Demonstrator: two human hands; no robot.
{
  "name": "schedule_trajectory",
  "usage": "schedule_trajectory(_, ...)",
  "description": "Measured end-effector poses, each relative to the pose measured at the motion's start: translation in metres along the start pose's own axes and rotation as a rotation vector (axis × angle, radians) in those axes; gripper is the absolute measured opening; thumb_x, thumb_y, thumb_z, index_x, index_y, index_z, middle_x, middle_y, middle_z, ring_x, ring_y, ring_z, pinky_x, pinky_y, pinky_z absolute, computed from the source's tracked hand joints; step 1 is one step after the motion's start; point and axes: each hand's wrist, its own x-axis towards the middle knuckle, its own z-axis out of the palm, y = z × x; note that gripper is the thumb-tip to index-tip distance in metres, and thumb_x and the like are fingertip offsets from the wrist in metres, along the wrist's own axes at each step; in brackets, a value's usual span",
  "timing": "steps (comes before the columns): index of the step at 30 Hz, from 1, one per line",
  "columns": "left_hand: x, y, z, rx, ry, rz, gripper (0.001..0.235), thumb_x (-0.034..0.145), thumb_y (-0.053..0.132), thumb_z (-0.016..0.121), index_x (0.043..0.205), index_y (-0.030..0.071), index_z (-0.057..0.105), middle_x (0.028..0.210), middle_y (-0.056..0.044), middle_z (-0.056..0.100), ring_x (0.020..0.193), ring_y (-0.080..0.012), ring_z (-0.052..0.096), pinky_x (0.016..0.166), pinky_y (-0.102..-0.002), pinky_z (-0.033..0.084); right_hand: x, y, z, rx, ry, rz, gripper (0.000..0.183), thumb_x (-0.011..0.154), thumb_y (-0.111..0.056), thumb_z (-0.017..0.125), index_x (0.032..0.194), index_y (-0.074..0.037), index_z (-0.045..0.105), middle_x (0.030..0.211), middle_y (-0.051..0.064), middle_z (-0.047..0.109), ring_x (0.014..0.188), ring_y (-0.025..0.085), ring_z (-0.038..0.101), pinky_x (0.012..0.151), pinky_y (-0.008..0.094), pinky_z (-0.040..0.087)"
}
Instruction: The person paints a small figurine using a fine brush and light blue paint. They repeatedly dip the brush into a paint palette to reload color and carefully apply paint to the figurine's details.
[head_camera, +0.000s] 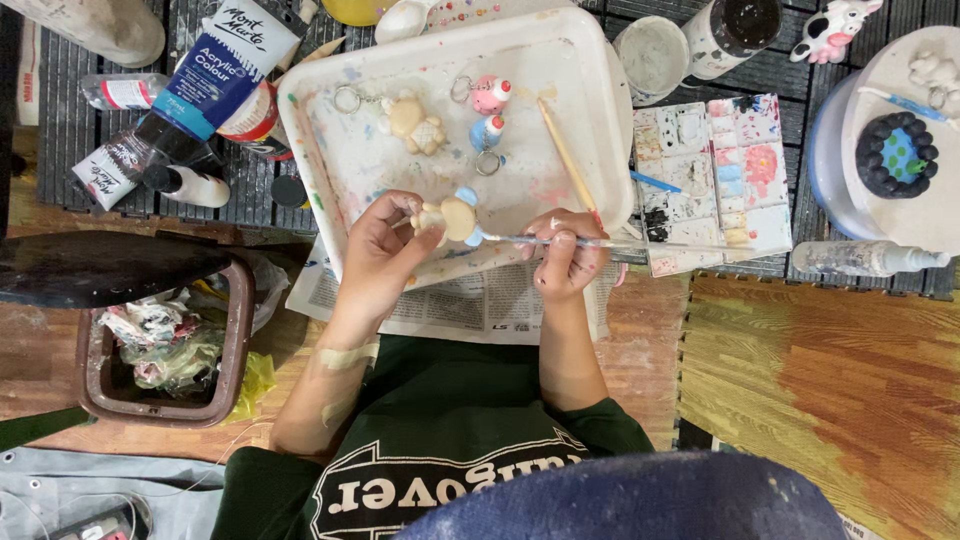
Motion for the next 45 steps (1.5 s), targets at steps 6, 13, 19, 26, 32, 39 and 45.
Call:
schedule_trajectory(6, 0.0, 0.0, 0.001, 0.012, 0.013, -0.008, 0.02, 0.098, -0.004, 0.067, 0.112, 0.004, 0.055, 0.108, -0.001, 0.061, 0.103, -0.0096, 0.061, 0.088, -0.025, 0.052, -0.004, 0.003, -0.004, 0.063, 0.087, 0.052, 0.026, 0.113, -0.026, 0.051, 0.102, -0.003, 0.05, 0.081, 0.014, 0.059, 0.056, 0.016, 0.054, 0.048, 0.028, 0.048)
schedule_trajectory(13, 0.0, -0.004, -0.003, 0.001, 0.007, 0.003, 0.024, 0.096, -0.008, 0.067, 0.113, 0.004, 0.055, 0.109, 0.0, 0.058, 0.105, -0.0106, 0.063, 0.089, -0.026, 0.051, -0.004, 0.005, -0.007, 0.136, 0.117, 0.094, 0.022, 0.111, -0.024, 0.057, 0.106, -0.004, 0.047, 0.076, 0.011, 0.057, 0.053, 0.014, 0.052, 0.048, 0.028, 0.047)
schedule_trajectory(19, 0.001, -0.005, -0.003, -0.001, 0.0, -0.021, 0.027, 0.093, -0.009, 0.068, 0.111, 0.005, 0.054, 0.108, -0.002, 0.063, 0.105, -0.0117, 0.066, 0.089, -0.027, 0.054, -0.002, 0.005, 0.0, 0.028, 0.026, -0.029, 0.022, 0.104, -0.013, 0.066, 0.107, -0.004, 0.047, 0.076, 0.016, 0.062, 0.057, 0.015, 0.058, 0.051, 0.027, 0.049)
schedule_trajectory(26, 0.001, -0.006, -0.001, 0.025, 0.001, 0.002, 0.028, 0.093, -0.009, 0.07, 0.11, 0.005, 0.054, 0.109, -0.002, 0.062, 0.105, -0.0107, 0.065, 0.091, -0.027, 0.056, 0.001, -0.001, 0.006, -0.028, 0.003, -0.023, 0.019, 0.104, -0.012, 0.068, 0.107, -0.004, 0.05, 0.073, 0.012, 0.063, 0.059, 0.015, 0.061, 0.051, 0.027, 0.052)
schedule_trajectory(32, 0.0, -0.008, -0.002, 0.031, -0.002, 0.002, 0.027, 0.093, -0.008, 0.07, 0.11, 0.005, 0.054, 0.109, -0.002, 0.062, 0.106, -0.0108, 0.065, 0.09, -0.027, 0.056, 0.006, -0.002, 0.01, -0.093, -0.027, -0.093, 0.02, 0.1, -0.009, 0.072, 0.104, -0.004, 0.053, 0.073, 0.012, 0.064, 0.059, 0.016, 0.062, 0.054, 0.027, 0.051)
schedule_trajectory(39, 0.0, -0.007, -0.001, 0.033, 0.002, -0.023, 0.027, 0.093, -0.007, 0.071, 0.11, 0.005, 0.054, 0.107, -0.003, 0.065, 0.104, -0.0112, 0.066, 0.089, -0.026, 0.056, 0.005, -0.001, 0.01, -0.115, -0.016, -0.086, 0.019, 0.1, -0.008, 0.071, 0.106, -0.004, 0.054, 0.071, 0.011, 0.066, 0.059, 0.016, 0.064, 0.056, 0.028, 0.053)
schedule_trajectory(45, -0.001, -0.008, -0.001, 0.042, -0.01, 0.015, 0.028, 0.093, -0.008, 0.072, 0.11, 0.004, 0.054, 0.108, -0.003, 0.062, 0.106, -0.0105, 0.064, 0.091, -0.026, 0.056, -0.001, 0.004, 0.007, -0.108, 0.025, -0.061, 0.022, 0.099, -0.007, 0.073, 0.106, -0.004, 0.052, 0.07, 0.012, 0.063, 0.058, 0.015, 0.061, 0.056, 0.027, 0.05)
